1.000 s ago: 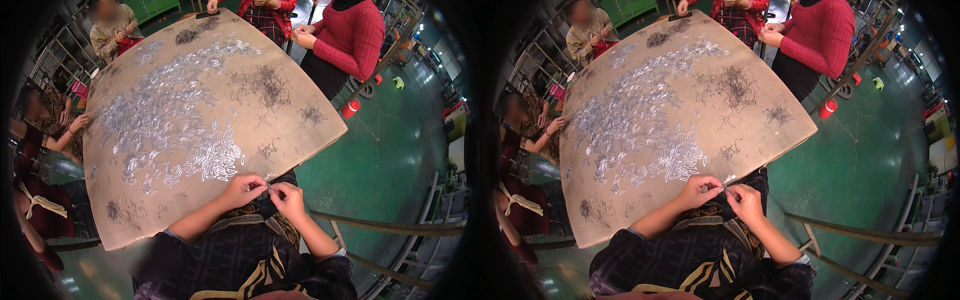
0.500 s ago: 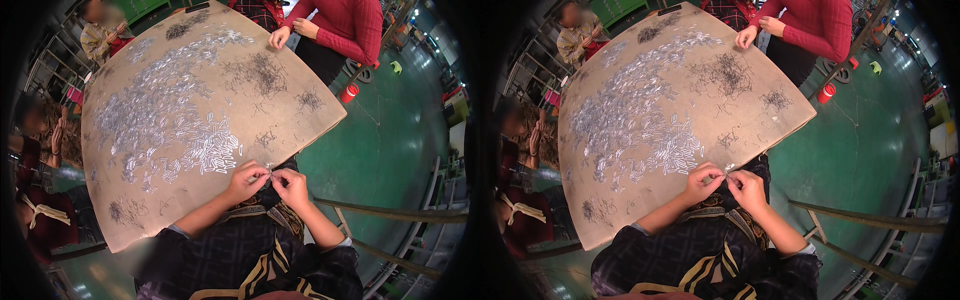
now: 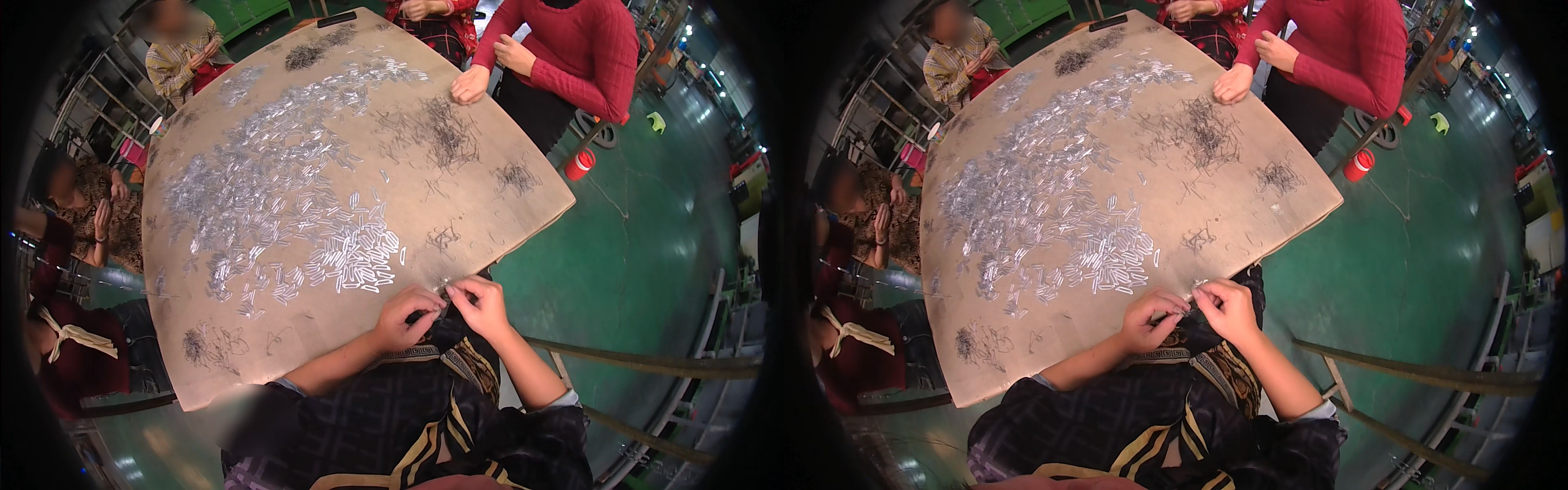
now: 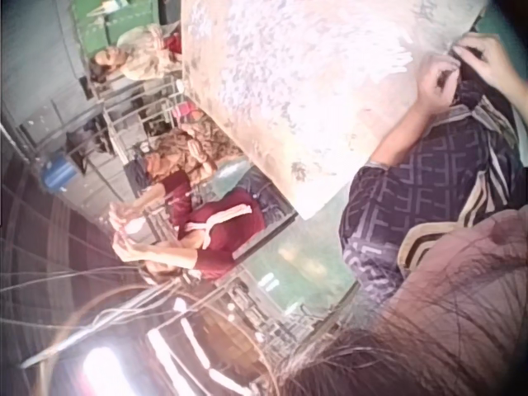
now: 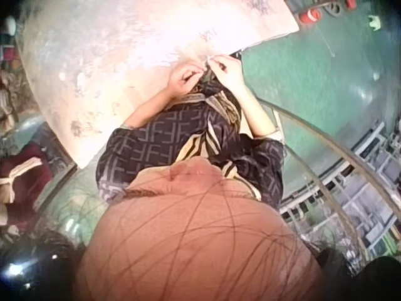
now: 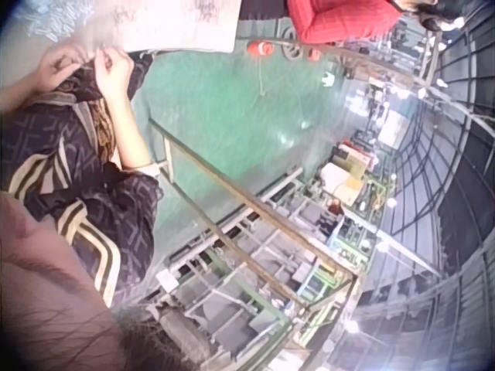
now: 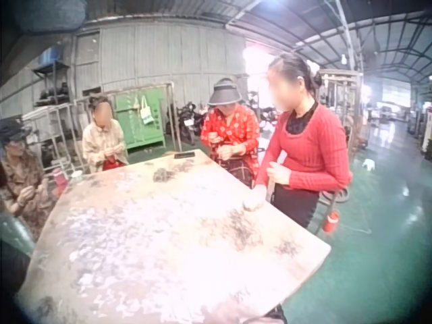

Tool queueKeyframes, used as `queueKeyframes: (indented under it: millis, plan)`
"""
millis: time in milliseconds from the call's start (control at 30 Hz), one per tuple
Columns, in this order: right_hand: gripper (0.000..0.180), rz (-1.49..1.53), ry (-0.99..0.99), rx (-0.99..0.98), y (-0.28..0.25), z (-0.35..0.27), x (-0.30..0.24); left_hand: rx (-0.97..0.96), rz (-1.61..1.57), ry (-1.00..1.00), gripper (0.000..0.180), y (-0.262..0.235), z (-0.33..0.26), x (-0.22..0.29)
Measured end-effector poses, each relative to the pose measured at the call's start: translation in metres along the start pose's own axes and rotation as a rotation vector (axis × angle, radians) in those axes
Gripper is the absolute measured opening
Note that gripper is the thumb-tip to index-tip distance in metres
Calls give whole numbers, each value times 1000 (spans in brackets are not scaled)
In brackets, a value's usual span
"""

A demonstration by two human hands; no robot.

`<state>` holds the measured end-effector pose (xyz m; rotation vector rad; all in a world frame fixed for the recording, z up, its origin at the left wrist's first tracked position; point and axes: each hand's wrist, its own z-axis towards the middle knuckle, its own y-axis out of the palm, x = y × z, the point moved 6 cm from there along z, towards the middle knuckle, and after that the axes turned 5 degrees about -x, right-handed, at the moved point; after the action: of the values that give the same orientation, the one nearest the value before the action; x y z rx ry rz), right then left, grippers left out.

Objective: The person repeatedly picks small metallic components from a large board and assembles them with a dark flexible piece by hand. They place the assembled units onto a nearby metal rack while coworkers perform similar actions at the same table.

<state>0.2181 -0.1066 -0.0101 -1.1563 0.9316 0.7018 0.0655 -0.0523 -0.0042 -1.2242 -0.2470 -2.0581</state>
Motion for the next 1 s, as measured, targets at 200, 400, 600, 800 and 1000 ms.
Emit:
queueKeyframes:
  millis: [200,400,600,800,1000]
  plan:
    - [16,-277,-33,-21,54,49,15,-51,93,77,20,0,-2,16]
    - [20,-447,28,-94,90,80,21,-63,70,69,19,1,-4,20]
    - [11,-568,24,-188,92,84,24,-76,64,48,17,2,-5,19]
    - [11,-921,-231,-246,105,77,15,-92,39,39,16,6,-6,16]
    - [12,-891,-155,-304,103,85,12,-88,36,37,16,9,-8,15]
